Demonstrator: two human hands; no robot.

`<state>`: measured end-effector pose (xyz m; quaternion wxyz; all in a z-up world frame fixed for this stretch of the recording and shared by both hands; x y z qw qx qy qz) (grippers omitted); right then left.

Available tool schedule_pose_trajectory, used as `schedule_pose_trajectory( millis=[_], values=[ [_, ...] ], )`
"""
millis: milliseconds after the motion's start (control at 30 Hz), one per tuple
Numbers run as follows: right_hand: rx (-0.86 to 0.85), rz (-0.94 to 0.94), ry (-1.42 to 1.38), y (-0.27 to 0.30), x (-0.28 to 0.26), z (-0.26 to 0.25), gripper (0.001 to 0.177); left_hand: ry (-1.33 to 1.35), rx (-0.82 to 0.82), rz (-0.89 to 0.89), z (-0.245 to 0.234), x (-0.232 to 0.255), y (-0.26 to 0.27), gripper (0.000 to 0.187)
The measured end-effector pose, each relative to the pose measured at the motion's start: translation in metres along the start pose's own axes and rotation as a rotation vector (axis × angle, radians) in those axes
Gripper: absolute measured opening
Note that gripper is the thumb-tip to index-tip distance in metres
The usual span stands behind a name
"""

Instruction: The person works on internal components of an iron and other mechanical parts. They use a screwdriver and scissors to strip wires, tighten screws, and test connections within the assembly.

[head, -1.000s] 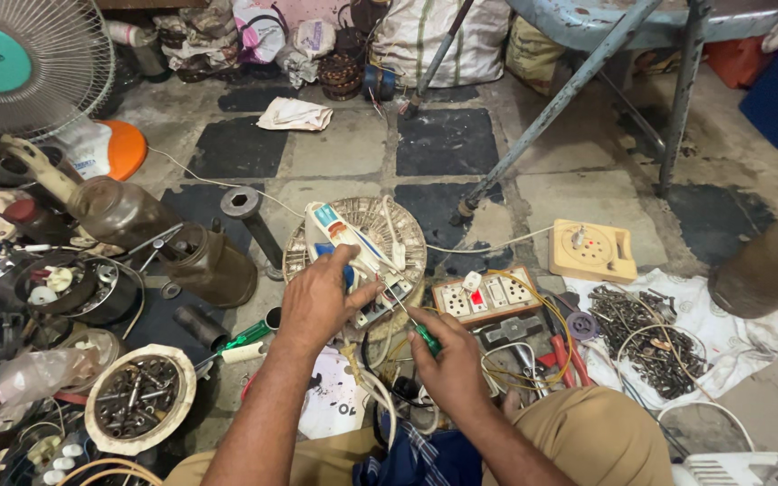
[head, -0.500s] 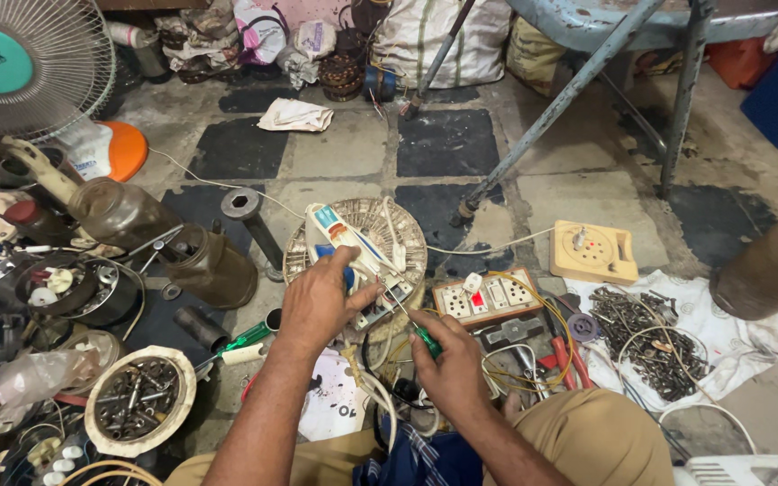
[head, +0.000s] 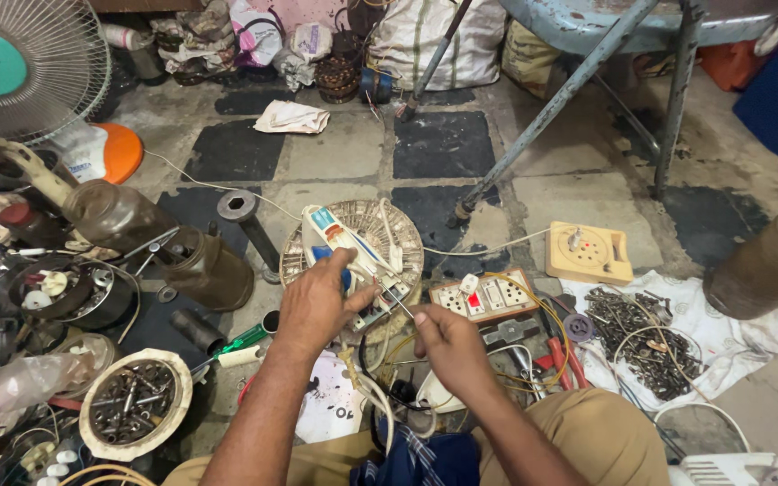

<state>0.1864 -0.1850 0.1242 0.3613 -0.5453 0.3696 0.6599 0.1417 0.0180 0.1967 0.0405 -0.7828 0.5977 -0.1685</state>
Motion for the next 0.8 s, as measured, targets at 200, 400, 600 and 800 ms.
schedule_pose_trajectory(
  millis=[200, 400, 600, 800],
  values=[
    [0.102, -0.344, 0.254, 0.004, -0.007, 0.003, 0.021, -0.018, 0.0, 0.002, 0.003, -0.004, -0.003, 0.062],
    [0.014, 0.001, -0.07, -0.005, -0.008, 0.005, 0.019, -0.023, -0.014, 0.002, 0.005, -0.005, -0.004, 0.062],
    [0.035, 0.052, 0.045, -0.011, 0.006, 0.002, 0.026, 0.01, 0.048, 0.021, 0.004, -0.008, -0.003, 0.061],
    [-0.075, 0.263, -0.29, -0.018, 0.01, -0.001, 0.026, 0.004, 0.019, 0.006, 0.0, -0.008, -0.003, 0.06]
  ],
)
Point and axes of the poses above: each hand's wrist, its own y-axis away from the middle knuckle, its own z-axis out of the palm, x = y × z, the point moved 1 cm from there along -y, towards the middle knuckle, and after that the axes turned 14 degrees about -y, right-handed, at the moved point
